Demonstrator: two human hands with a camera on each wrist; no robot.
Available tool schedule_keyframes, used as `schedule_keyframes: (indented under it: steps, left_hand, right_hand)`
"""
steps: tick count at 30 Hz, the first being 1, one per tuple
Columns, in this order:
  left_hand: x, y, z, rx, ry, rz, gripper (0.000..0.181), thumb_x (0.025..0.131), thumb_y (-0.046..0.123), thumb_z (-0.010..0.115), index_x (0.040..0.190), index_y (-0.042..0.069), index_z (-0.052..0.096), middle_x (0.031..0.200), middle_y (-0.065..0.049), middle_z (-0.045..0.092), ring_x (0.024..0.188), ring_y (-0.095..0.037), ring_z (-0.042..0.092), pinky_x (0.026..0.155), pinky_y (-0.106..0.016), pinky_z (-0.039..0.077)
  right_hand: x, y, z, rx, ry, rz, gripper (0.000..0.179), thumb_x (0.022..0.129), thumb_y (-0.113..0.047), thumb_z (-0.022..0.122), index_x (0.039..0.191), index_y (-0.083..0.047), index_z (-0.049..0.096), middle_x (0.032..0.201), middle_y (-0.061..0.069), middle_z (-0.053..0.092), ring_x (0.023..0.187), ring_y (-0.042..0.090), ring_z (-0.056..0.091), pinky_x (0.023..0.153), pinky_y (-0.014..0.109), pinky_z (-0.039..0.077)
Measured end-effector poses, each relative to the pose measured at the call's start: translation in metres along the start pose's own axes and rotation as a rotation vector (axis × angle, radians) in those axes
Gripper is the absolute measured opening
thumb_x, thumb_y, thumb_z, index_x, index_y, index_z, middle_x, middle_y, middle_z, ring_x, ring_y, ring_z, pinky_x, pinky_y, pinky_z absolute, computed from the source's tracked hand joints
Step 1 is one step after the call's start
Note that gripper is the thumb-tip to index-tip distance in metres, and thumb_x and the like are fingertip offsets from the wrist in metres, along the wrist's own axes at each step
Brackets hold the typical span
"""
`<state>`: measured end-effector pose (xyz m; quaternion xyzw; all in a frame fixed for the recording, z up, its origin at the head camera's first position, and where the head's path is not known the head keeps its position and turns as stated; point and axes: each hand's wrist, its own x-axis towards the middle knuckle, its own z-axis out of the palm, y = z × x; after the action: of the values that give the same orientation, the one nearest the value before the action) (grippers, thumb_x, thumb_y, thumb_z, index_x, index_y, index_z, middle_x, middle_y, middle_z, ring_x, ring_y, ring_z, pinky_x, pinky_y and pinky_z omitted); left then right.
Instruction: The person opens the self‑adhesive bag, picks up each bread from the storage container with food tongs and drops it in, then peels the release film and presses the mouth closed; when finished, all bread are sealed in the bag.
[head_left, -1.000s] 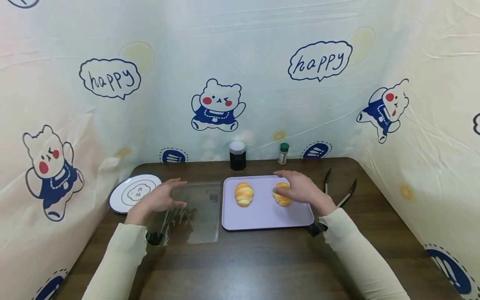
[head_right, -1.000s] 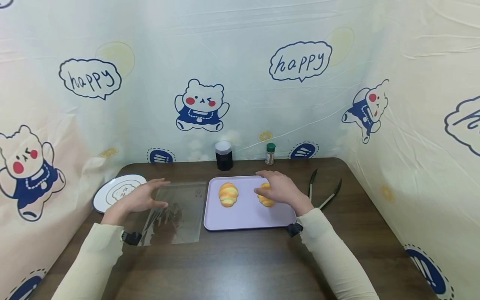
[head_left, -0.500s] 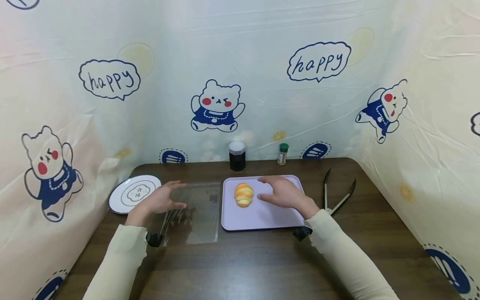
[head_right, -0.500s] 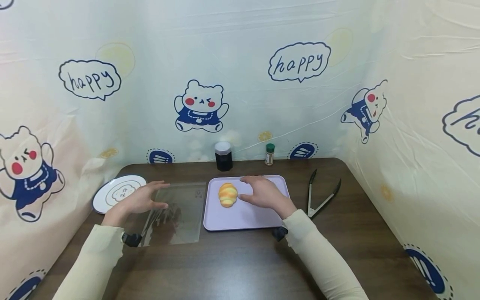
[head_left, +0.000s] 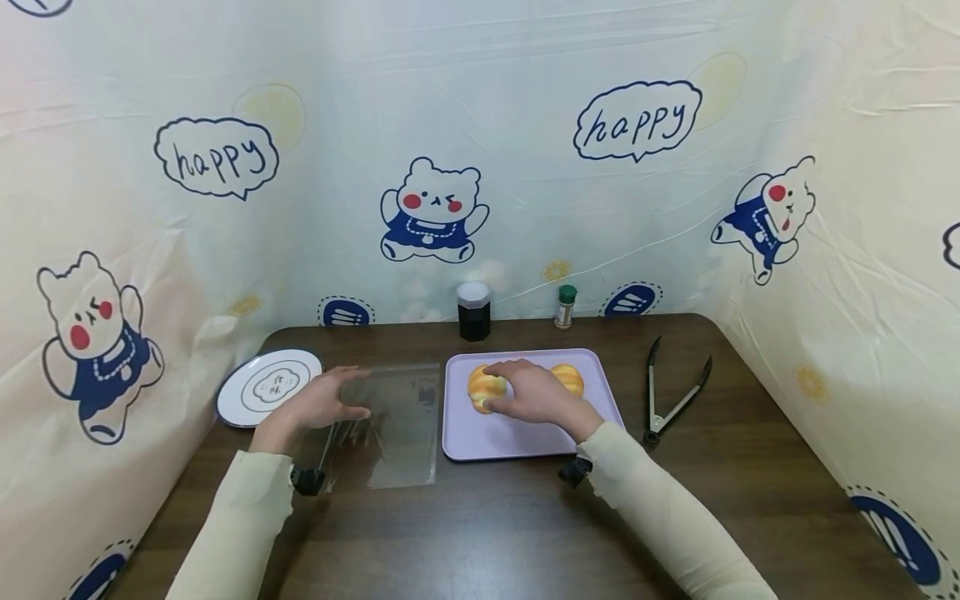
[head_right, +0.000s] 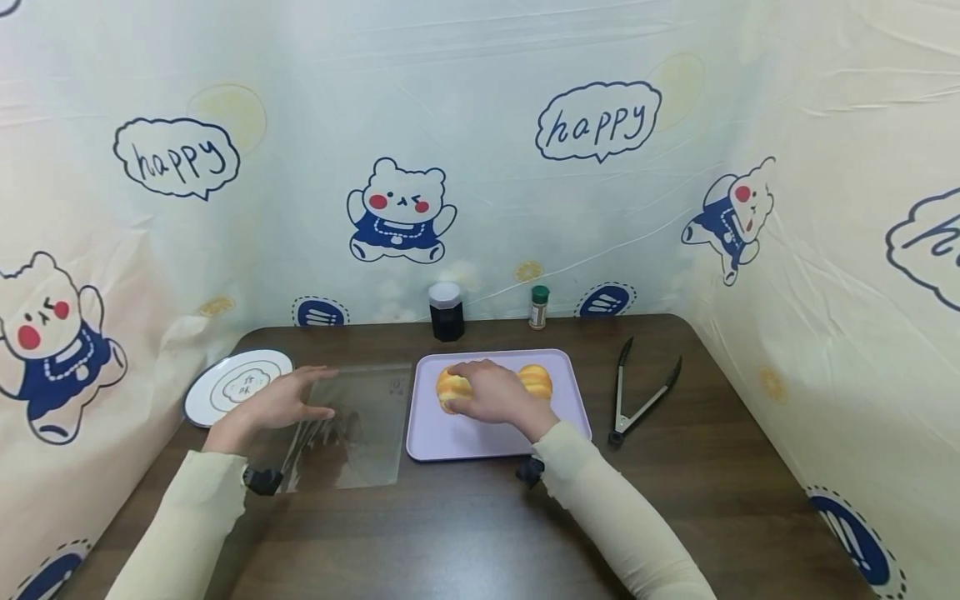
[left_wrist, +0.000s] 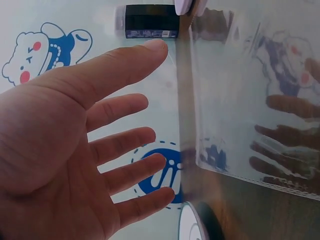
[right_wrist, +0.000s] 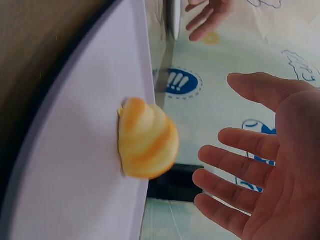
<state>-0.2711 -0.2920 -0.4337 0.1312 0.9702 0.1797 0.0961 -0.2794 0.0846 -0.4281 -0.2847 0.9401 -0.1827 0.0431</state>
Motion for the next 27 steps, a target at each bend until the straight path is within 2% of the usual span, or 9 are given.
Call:
schedule_keyframes:
  steps: [6,13,22,27]
  left_hand:
    - [0.001,-0.006,0.003,-0.009,-0.005,0.006,0.076,0.086,0.035,0.077,0.148,0.006,0.045,0.156,-0.029,0.035,0.141,-0.052,0.035,0.110,-0.067,0.035]
    - [0.002,-0.010,0.005,-0.029,-0.032,-0.015,0.077,0.087,0.035,0.077,0.149,0.005,0.044,0.160,-0.029,0.027,0.143,-0.052,0.030,0.112,-0.067,0.031]
    - [0.003,-0.019,0.010,-0.035,-0.025,-0.009,0.073,0.088,0.031,0.076,0.148,0.004,0.045,0.158,-0.031,0.028,0.142,-0.052,0.033,0.111,-0.066,0.034]
    - [0.004,-0.023,0.013,-0.031,-0.028,-0.021,0.073,0.088,0.032,0.076,0.148,0.005,0.046,0.158,-0.031,0.028,0.142,-0.052,0.034,0.111,-0.066,0.034]
  right_hand:
    - [0.007,-0.012,0.011,-0.023,-0.010,-0.045,0.057,0.093,-0.050,0.064,0.141,-0.020,0.056,0.138,0.001,0.062,0.127,0.022,0.057,0.104,0.042,0.049]
    - [0.015,-0.027,0.022,-0.031,-0.024,-0.075,0.055,0.093,-0.048,0.064,0.139,-0.019,0.059,0.138,0.001,0.063,0.130,0.022,0.056,0.104,0.042,0.049]
    - [0.028,-0.041,0.040,-0.112,-0.007,-0.172,0.050,0.092,-0.044,0.067,0.133,-0.015,0.063,0.133,0.001,0.066,0.126,0.020,0.059,0.104,0.038,0.050]
    - [0.033,-0.048,0.051,-0.158,-0.003,-0.191,0.051,0.091,-0.045,0.068,0.130,-0.014,0.065,0.129,0.002,0.068,0.124,0.020,0.060,0.101,0.035,0.051]
